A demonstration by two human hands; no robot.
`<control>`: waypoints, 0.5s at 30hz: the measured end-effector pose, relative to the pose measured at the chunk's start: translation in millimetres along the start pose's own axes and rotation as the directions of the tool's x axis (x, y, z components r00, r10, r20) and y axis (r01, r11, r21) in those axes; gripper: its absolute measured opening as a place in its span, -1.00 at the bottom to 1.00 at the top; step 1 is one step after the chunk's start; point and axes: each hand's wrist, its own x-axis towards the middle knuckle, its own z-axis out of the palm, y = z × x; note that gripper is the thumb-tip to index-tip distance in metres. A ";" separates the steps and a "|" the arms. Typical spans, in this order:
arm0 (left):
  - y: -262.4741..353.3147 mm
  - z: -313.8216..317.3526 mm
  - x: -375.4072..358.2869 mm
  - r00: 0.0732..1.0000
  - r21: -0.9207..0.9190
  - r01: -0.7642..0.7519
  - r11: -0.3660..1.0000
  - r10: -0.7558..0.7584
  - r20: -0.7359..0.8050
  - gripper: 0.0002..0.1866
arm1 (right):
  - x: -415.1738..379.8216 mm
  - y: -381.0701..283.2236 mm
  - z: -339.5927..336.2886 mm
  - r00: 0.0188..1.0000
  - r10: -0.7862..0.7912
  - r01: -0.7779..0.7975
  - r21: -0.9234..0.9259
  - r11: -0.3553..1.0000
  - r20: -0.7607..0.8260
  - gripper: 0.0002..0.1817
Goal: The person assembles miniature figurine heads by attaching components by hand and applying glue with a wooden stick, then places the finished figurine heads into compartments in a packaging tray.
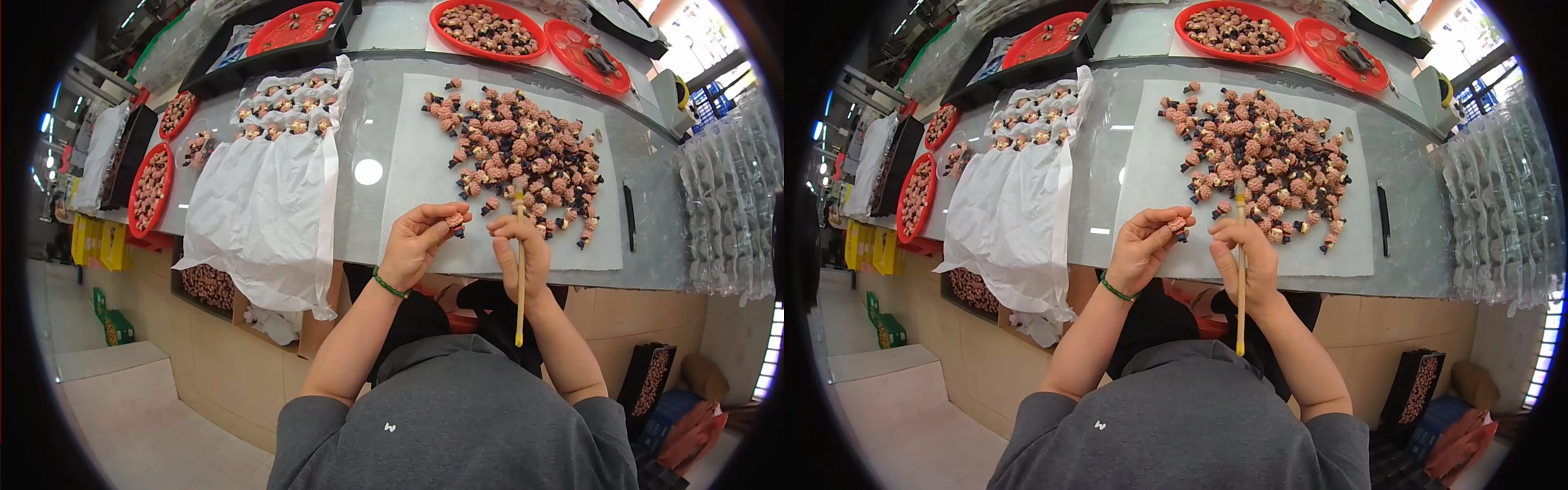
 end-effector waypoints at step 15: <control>-0.3 5.5 1.9 0.996 0.034 0.082 0.996 -0.081 -0.027 -0.76 | 29.6 -1.3 -1.6 0.980 -0.149 0.199 -0.675 0.710 0.132 -0.76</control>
